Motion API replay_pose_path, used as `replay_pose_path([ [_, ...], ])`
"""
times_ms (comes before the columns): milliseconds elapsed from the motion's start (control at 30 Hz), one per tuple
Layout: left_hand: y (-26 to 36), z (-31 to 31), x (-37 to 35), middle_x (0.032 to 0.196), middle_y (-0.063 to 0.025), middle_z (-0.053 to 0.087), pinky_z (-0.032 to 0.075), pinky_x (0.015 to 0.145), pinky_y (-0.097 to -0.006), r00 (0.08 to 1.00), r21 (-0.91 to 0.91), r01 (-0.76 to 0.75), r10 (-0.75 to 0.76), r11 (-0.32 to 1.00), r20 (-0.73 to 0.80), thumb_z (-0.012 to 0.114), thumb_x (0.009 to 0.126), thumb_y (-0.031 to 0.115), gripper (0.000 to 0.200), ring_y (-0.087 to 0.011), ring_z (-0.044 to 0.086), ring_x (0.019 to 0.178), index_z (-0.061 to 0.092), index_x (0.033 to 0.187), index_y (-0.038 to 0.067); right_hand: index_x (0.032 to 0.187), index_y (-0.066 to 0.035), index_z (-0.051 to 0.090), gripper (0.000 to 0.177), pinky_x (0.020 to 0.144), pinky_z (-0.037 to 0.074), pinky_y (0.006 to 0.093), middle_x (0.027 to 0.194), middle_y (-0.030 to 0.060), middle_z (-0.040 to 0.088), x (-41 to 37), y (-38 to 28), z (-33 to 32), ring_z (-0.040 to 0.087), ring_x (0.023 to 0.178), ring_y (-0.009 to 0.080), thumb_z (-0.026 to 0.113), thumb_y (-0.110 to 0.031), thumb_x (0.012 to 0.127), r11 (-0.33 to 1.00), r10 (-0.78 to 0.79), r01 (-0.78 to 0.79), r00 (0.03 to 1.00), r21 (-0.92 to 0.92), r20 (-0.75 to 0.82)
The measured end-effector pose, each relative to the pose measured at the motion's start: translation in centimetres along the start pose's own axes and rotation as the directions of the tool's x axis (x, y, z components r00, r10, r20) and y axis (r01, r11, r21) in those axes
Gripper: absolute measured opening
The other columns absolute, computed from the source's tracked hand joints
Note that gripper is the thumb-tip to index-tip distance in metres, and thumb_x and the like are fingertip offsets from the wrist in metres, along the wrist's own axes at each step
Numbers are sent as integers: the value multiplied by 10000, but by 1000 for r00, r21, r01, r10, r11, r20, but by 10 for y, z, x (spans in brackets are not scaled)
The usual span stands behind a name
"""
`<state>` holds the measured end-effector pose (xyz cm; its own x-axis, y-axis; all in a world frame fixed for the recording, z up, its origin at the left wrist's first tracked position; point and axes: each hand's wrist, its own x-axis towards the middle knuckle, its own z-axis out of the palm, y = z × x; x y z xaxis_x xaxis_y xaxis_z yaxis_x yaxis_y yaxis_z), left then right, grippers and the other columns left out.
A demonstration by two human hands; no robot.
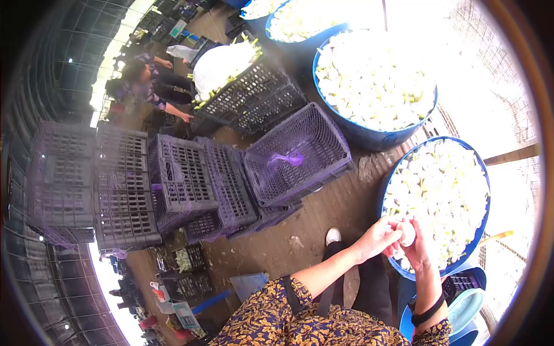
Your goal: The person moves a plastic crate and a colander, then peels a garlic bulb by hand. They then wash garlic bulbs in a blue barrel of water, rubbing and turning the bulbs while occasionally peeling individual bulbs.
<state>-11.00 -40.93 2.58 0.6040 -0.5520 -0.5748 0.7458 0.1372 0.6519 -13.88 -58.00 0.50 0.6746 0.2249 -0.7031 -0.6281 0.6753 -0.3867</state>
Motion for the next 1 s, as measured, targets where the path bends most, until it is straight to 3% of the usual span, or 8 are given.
replay_pose_path([
  [33, -2, 1, 1, 803, -58, 616, 518, 560, -242, 1000, 10, -5, 4, 1000, 8, 536, 973, 165, 327, -100, 604, 641, 428, 1251, 31, 1169, -40, 543, 410, 734, 536, 345, 1061, 123, 654, 2, -1, 1, 647, 900, 215, 468, -409, 1005, 999, -31, 30, 996, -18, -82],
  [167, 1, 10, 4, 808, -52, 616, 514, 587, -232, 1000, -18, 6, -6, 1000, 16, 538, 970, 143, 319, -89, 590, 635, 429, 1255, 50, 1153, -50, 552, 384, 805, 527, 362, 1075, 103, 647, -4, -16, 5, 632, 932, 207, 486, -395, 998, 999, 25, -25, 1000, 33, 14],
  [333, 2, 33, 15, 874, -43, 607, 528, 638, -249, 1000, -90, 12, -11, 996, 13, 565, 966, 156, 354, -80, 583, 691, 419, 1276, 68, 1117, -13, 584, 347, 813, 533, 351, 1059, 124, 648, -10, -28, -3, 637, 897, 223, 489, -328, 1006, 986, -109, 123, 986, 111, -128],
  [400, 0, 39, 18, 914, -21, 592, 536, 682, -246, 999, -92, 23, -26, 995, -33, 595, 971, 220, 326, -70, 581, 752, 437, 1218, 77, 1064, 16, 617, 335, 801, 536, 342, 1004, 129, 666, -28, -49, 22, 645, 876, 218, 497, -291, 1006, 976, -210, 195, 961, -97, -182],
  [533, -18, 43, 31, 925, 6, 593, 532, 728, -236, 995, -168, 92, -84, 982, 55, 609, 968, 271, 269, -49, 581, 780, 471, 1121, 98, 1019, 32, 628, 306, 787, 542, 336, 960, 136, 684, -23, -49, 6, 655, 888, 211, 517, -252, 1003, 948, -317, 317, 927, -37, -198],
  [833, -26, 61, 42, 823, 2, 609, 485, 658, -197, 1000, -75, 12, -13, 997, -11, 597, 970, 143, 111, -53, 570, 702, 528, 982, 56, 1001, 25, 616, 303, 792, 536, 325, 972, 130, 675, -26, -53, -15, 652, 881, 212, 530, -265, 1000, 951, -306, 310, 922, -23, -236],
  [1000, -23, 73, 50, 802, 10, 597, 479, 649, -196, 1000, -53, 20, -19, 998, 14, 588, 969, 122, 84, -48, 557, 688, 531, 953, 62, 1028, 15, 592, 339, 825, 529, 359, 1002, 139, 667, -18, -48, -40, 655, 912, 259, 514, -314, 1006, 952, -234, 280, 926, 125, -296],
])
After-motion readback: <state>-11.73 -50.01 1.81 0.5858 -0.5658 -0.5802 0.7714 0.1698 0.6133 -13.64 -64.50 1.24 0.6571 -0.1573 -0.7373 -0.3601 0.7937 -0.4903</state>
